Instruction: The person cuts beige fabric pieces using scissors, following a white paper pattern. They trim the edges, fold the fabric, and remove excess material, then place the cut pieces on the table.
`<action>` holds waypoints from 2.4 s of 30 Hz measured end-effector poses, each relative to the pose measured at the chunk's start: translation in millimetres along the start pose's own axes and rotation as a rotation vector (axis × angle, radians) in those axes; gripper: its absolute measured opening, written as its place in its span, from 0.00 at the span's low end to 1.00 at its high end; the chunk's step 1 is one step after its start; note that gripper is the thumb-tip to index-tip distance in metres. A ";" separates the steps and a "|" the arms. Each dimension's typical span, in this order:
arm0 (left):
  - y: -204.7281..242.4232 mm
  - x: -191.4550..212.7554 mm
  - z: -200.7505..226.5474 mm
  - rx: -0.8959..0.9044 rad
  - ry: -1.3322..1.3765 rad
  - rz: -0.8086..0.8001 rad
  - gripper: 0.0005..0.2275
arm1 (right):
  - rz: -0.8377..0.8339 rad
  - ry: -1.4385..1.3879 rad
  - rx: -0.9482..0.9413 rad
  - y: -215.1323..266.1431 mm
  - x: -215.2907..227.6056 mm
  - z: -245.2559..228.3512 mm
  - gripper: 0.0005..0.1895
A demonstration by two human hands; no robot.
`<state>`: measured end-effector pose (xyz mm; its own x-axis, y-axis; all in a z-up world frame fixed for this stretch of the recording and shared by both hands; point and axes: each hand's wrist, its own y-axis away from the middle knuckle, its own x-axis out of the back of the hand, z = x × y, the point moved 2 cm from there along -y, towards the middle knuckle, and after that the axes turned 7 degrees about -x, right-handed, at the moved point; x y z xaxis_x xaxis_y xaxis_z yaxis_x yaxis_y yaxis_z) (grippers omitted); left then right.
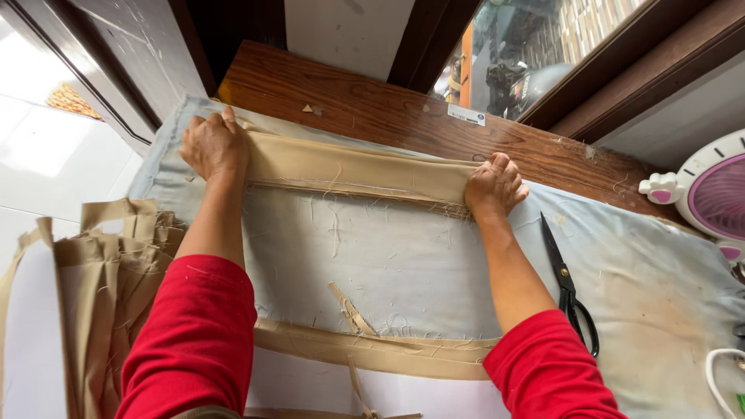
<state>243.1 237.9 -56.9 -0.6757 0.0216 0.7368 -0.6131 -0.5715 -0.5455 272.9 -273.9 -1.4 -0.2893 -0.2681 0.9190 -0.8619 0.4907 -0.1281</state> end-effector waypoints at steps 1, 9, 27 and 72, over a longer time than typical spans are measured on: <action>-10.4 -6.5 -4.6 0.002 0.000 0.009 0.21 | 0.003 -0.006 0.006 -18.7 -11.8 11.0 0.12; -8.2 123.1 20.5 0.168 0.363 -0.293 0.19 | 0.005 -0.199 0.103 -11.7 53.9 7.8 0.31; 116.9 267.5 91.6 -0.784 0.115 -0.185 0.35 | -0.335 -0.435 0.700 240.4 169.4 81.9 0.13; 399.7 449.7 126.1 -0.728 1.402 -0.862 0.07 | -0.692 -0.615 0.475 410.6 231.5 208.9 0.05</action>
<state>-254.2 -84.2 106.8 0.3271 0.9145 0.2382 -0.7203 0.4044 -0.5636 -235.0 -307.7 80.8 0.2830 -0.8085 0.5160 -0.9572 -0.2723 0.0984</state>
